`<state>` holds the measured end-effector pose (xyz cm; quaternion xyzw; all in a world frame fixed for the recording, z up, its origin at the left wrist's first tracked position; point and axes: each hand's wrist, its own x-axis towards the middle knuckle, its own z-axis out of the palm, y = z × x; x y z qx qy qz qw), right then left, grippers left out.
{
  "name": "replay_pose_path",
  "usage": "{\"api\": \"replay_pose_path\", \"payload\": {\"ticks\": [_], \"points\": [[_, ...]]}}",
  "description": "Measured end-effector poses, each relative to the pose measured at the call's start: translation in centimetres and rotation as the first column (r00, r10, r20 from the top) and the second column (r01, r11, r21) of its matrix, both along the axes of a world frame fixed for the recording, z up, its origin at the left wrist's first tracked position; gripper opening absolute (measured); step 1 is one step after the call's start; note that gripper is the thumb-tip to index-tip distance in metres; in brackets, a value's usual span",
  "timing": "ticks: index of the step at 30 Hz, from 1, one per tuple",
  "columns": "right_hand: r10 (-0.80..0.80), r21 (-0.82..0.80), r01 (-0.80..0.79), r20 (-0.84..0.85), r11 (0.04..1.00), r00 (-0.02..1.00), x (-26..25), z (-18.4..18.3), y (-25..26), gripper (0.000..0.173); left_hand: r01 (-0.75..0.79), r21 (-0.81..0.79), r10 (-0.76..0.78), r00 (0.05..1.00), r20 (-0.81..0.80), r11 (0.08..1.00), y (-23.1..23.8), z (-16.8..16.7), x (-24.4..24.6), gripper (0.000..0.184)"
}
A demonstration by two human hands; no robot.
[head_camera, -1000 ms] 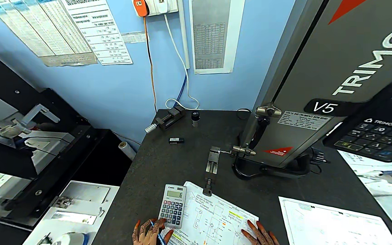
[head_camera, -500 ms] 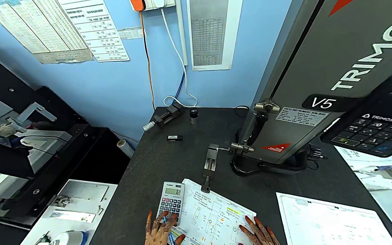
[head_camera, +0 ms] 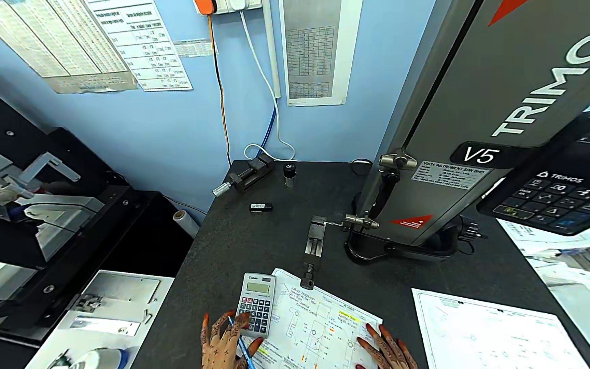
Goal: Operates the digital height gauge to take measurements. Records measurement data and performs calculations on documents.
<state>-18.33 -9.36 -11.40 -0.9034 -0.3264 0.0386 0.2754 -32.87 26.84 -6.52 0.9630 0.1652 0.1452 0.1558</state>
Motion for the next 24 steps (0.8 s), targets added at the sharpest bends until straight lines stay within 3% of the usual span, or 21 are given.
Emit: {"api": "replay_pose_path", "payload": {"ticks": [3,8,24], "points": [[0.005,0.005,-0.005,-0.004,1.0,1.0,0.0,0.0,0.0,0.047,0.03,-0.023,-0.03,0.999,-0.035,0.999,-0.1,-0.5,0.3,0.059],[-0.006,0.014,0.006,0.0,1.0,1.0,-0.1,0.1,0.1,0.047,-0.002,-0.001,0.002,0.997,0.077,1.0,0.1,0.1,-1.3,0.049],[-0.006,-0.006,0.006,0.013,1.0,1.0,0.0,0.0,0.1,0.048,-0.035,-0.056,0.034,0.999,-0.024,0.998,0.3,-0.5,-1.8,0.048]]}}
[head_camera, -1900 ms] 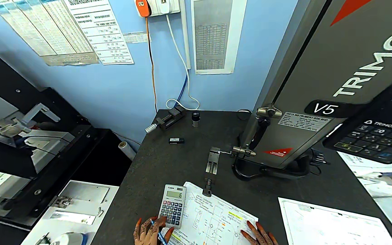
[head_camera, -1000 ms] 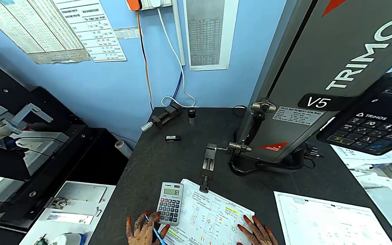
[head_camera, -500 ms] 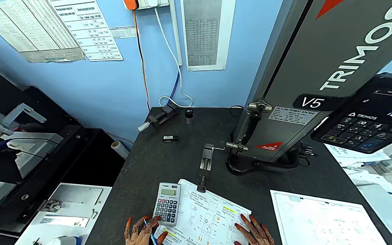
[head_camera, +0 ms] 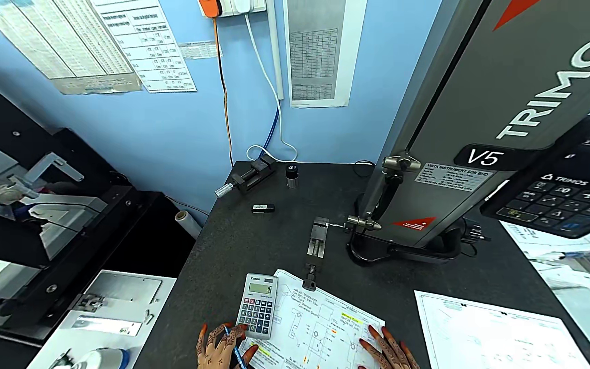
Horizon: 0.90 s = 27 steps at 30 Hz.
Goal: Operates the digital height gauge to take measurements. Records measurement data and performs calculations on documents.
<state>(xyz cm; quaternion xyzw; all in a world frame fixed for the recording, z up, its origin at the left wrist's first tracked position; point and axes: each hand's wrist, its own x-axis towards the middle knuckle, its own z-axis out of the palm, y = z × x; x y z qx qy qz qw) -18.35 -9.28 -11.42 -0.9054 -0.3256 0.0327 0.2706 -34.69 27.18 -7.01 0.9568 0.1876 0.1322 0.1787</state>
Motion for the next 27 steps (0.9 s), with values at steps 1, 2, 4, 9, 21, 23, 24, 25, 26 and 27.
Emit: {"api": "replay_pose_path", "payload": {"ticks": [1,2,4,9,21,23,24,25,26,27], "points": [[-0.001,0.002,0.001,0.003,1.0,1.0,0.0,0.0,0.0,0.048,-0.002,-0.001,0.002,1.0,-0.005,1.0,0.0,0.0,0.1,0.047],[-0.002,0.007,0.002,0.005,1.0,1.0,0.0,-0.1,0.0,0.047,-0.005,0.006,0.006,1.0,-0.014,1.0,0.0,0.1,0.1,0.048],[-0.003,0.016,0.003,0.007,1.0,1.0,0.0,-0.2,-0.1,0.047,-0.01,0.043,0.012,0.999,-0.047,0.999,-0.2,0.6,0.5,0.049],[0.0,-0.005,0.0,-0.009,1.0,1.0,0.0,0.1,0.1,0.048,0.006,0.082,-0.01,0.999,0.051,0.997,-0.8,0.8,1.6,0.046],[0.01,0.003,-0.01,-0.019,1.0,1.0,0.1,0.2,0.1,0.048,-0.046,0.089,0.043,0.999,0.033,0.995,0.0,-0.1,2.8,0.058],[0.01,-0.001,-0.01,-0.023,1.0,1.0,0.1,0.3,0.1,0.048,-0.013,0.07,0.007,0.997,0.078,0.997,-0.4,0.3,2.4,0.053],[0.007,0.001,-0.007,-0.022,1.0,1.0,0.1,0.3,0.1,0.048,0.001,0.06,-0.005,0.998,0.062,0.998,-0.6,0.4,2.2,0.051],[0.004,0.004,-0.004,-0.017,1.0,1.0,0.1,0.2,0.1,0.048,0.01,0.046,-0.011,1.0,0.025,0.999,-0.8,0.4,1.9,0.051],[0.003,0.006,-0.003,-0.016,1.0,1.0,0.0,0.1,0.1,0.047,0.015,0.04,-0.015,1.0,0.0,0.999,-1.0,0.2,1.7,0.051],[0.002,0.005,-0.002,-0.015,1.0,1.0,0.0,0.1,0.1,0.047,0.017,0.051,-0.017,1.0,0.007,0.999,-1.1,0.0,1.5,0.051]]}}
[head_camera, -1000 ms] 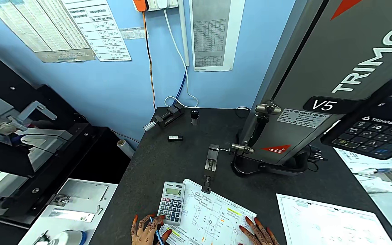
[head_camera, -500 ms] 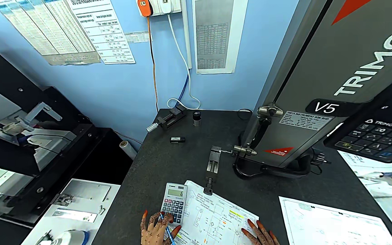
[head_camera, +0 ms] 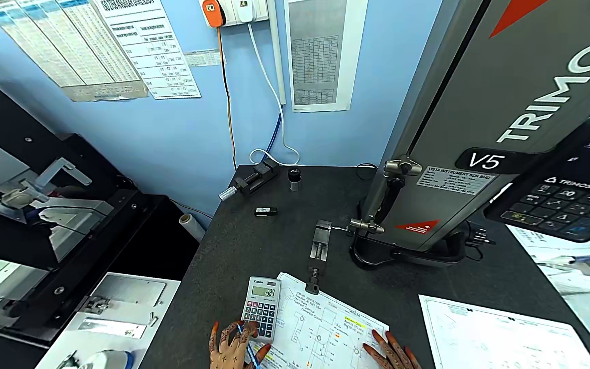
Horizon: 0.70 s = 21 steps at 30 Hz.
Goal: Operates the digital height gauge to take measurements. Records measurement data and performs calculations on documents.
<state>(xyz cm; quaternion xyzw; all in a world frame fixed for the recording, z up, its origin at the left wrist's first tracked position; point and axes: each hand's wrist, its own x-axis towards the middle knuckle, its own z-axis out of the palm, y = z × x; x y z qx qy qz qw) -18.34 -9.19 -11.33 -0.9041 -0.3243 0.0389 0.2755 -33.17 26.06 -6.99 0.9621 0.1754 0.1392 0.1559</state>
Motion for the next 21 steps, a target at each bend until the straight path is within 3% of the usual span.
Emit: {"api": "replay_pose_path", "payload": {"ticks": [4,7,11,15,21], "points": [[0.0,0.001,0.0,-0.003,1.0,1.0,0.0,0.1,0.0,0.048,0.071,0.0,-0.071,0.993,0.094,0.997,-1.1,0.3,-0.1,0.048],[0.002,-0.001,-0.002,-0.009,1.0,1.0,0.0,0.1,0.0,0.048,0.105,-0.015,-0.105,0.994,0.001,0.994,-2.1,0.7,0.2,0.05],[0.009,-0.004,-0.009,0.0,1.0,1.0,0.1,-0.1,-0.1,0.048,0.03,-0.055,-0.029,0.999,0.018,0.998,-1.1,0.9,1.0,0.051],[0.006,-0.001,-0.006,0.0,1.0,1.0,0.1,-0.1,-0.1,0.047,-0.049,-0.103,0.048,0.999,-0.012,0.993,0.7,-0.3,1.5,0.069],[0.004,0.008,-0.004,0.008,1.0,1.0,0.0,0.0,-0.1,0.046,-0.018,-0.096,0.016,1.0,-0.018,0.995,1.8,-1.3,1.2,0.068]]}}
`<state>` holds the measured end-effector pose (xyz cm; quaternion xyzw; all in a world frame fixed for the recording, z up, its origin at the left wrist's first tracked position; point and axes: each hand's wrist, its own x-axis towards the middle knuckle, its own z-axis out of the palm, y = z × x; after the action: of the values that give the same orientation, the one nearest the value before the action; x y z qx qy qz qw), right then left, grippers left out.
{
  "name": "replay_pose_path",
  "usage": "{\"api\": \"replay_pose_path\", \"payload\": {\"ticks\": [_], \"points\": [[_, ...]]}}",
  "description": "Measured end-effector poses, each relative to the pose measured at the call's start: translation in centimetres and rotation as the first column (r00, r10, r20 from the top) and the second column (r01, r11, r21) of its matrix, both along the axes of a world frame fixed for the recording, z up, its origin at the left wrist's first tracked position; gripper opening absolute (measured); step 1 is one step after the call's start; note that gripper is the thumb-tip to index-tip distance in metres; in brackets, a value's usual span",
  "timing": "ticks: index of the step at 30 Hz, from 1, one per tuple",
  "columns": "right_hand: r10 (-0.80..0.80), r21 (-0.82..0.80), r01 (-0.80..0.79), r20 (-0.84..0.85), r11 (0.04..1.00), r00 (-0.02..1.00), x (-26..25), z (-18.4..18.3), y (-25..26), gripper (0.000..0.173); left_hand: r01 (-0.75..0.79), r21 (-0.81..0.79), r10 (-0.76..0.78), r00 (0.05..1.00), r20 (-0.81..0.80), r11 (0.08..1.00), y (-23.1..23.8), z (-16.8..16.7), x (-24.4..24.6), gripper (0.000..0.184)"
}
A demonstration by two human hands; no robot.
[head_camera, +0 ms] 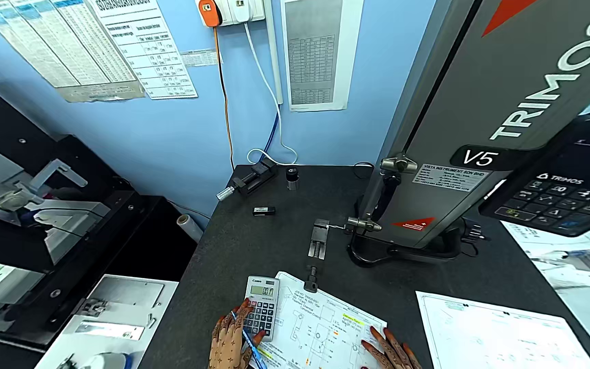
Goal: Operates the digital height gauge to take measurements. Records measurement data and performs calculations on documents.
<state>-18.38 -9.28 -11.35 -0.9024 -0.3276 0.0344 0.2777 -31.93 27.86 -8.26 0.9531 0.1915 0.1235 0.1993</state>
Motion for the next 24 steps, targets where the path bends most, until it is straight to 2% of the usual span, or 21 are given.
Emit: {"api": "replay_pose_path", "payload": {"ticks": [6,10,15,17,19,24], "points": [[0.001,0.005,-0.001,0.011,1.0,1.0,0.1,-0.3,0.0,0.046,-0.037,0.007,0.036,0.995,0.09,0.999,0.0,0.7,0.2,0.068],[0.003,-0.005,-0.003,-0.003,1.0,1.0,0.0,0.0,0.1,0.046,-0.03,-0.048,0.03,1.0,0.001,0.998,0.3,1.1,0.0,0.064],[-0.003,-0.009,0.003,-0.008,1.0,1.0,0.0,-0.2,0.0,0.046,-0.095,0.022,0.092,0.988,0.124,0.995,-0.4,1.7,-1.5,0.053],[-0.011,-0.016,0.011,-0.002,1.0,1.0,0.0,-0.2,0.1,0.046,-0.107,0.015,0.105,0.99,0.09,0.994,-0.6,1.4,-2.2,0.052],[-0.013,-0.014,0.013,0.004,1.0,1.0,-0.1,-0.2,0.1,0.046,-0.098,0.011,0.098,0.994,0.046,0.995,-0.6,1.0,-2.6,0.053],[-0.005,-0.006,0.005,-0.001,1.0,1.0,0.0,-0.3,0.0,0.045,0.0,0.01,-0.001,0.995,0.097,1.0,-0.9,1.2,-1.5,0.053]]}}
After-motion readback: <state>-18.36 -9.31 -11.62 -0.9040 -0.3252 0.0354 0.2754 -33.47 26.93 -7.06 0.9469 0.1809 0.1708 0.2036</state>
